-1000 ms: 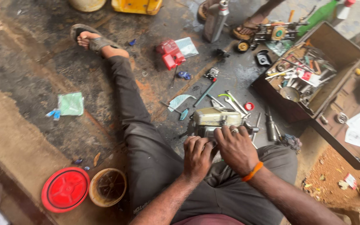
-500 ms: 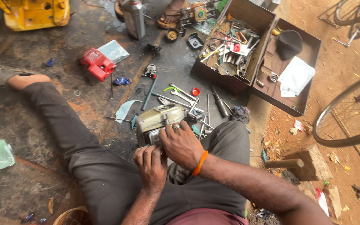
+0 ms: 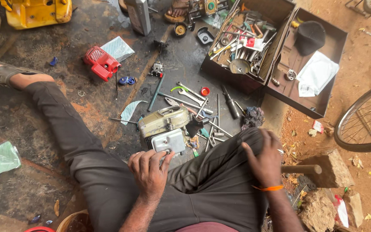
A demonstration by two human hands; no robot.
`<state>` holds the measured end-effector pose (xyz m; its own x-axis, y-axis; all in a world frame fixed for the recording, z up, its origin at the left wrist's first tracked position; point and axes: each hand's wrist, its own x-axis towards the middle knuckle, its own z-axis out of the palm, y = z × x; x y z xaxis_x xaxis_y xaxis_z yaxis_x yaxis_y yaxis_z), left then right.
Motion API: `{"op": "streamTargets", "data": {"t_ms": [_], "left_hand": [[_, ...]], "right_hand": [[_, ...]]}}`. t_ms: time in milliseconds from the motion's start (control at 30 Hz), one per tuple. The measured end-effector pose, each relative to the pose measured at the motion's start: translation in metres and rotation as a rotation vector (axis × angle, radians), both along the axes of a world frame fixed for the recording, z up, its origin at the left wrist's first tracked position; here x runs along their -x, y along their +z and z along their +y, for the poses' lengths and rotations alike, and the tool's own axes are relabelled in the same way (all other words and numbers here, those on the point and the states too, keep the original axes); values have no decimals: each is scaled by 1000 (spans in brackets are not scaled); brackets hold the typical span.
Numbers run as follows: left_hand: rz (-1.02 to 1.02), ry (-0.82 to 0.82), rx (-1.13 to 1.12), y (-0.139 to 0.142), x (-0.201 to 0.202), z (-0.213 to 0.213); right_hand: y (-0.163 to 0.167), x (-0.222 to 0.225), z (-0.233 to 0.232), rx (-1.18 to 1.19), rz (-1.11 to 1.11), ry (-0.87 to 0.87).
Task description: The person sits on the ground and uses a T-handle wrench to tighten bolts on a small engine block. They rotate the engine to access different sides and continue tightening fasteners.
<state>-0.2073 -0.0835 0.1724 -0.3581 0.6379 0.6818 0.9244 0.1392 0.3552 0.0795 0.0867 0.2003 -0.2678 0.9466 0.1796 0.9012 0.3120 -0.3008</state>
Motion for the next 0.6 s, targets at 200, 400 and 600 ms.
{"op": "streamTargets", "data": {"t_ms": [200, 400, 600], "left_hand": [[0, 15, 35, 8, -7, -3], [-21, -27, 3, 9, -10, 1], [20, -48, 25, 6, -5, -4]], "right_hand": [[-54, -24, 11, -52, -347, -51], [-73, 92, 70, 456, -423, 334], [-100, 162, 65, 537, -399, 308]]}}
